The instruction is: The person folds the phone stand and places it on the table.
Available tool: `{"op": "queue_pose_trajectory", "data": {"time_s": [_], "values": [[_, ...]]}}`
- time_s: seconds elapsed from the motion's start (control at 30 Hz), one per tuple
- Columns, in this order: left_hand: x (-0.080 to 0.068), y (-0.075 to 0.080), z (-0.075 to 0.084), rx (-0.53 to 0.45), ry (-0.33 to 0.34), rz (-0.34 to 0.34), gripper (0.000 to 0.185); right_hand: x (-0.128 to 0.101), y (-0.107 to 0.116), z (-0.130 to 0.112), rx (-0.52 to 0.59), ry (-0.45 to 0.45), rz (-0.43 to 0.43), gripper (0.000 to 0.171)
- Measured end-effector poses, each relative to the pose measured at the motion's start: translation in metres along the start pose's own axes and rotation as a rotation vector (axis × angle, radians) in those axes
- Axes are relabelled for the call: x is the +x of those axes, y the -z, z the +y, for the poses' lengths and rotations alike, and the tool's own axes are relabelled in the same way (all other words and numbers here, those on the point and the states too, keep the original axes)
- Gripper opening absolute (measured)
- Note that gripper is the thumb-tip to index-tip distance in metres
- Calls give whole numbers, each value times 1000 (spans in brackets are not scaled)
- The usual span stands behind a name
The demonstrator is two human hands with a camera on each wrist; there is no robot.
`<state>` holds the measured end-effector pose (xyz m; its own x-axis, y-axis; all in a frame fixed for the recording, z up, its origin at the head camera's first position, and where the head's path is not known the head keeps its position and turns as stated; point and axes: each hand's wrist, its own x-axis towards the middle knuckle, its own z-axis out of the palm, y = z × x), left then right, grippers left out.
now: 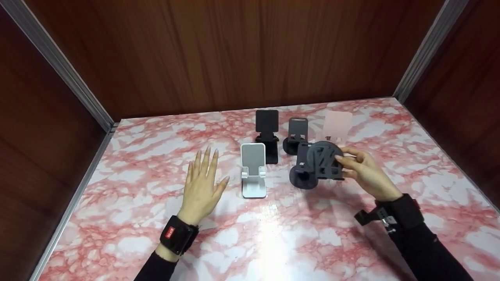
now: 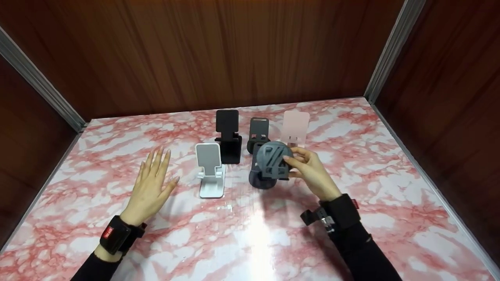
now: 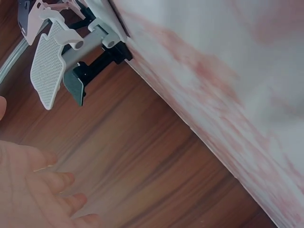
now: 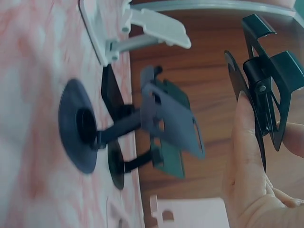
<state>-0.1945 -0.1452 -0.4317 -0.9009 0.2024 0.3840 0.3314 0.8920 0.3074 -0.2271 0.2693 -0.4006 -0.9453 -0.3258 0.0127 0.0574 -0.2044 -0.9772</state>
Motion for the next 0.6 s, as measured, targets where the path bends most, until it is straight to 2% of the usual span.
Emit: {"op": "queue_pose_trajectory", "data": {"time_s": [0.37,0.6], "values": [[-10,0,-9,-13,30,13,72,-20,42,2,25,12,10,20],[-10,-1,-12,-13,31,17,73,-21,68,9,-77,-56,32,20]]}}
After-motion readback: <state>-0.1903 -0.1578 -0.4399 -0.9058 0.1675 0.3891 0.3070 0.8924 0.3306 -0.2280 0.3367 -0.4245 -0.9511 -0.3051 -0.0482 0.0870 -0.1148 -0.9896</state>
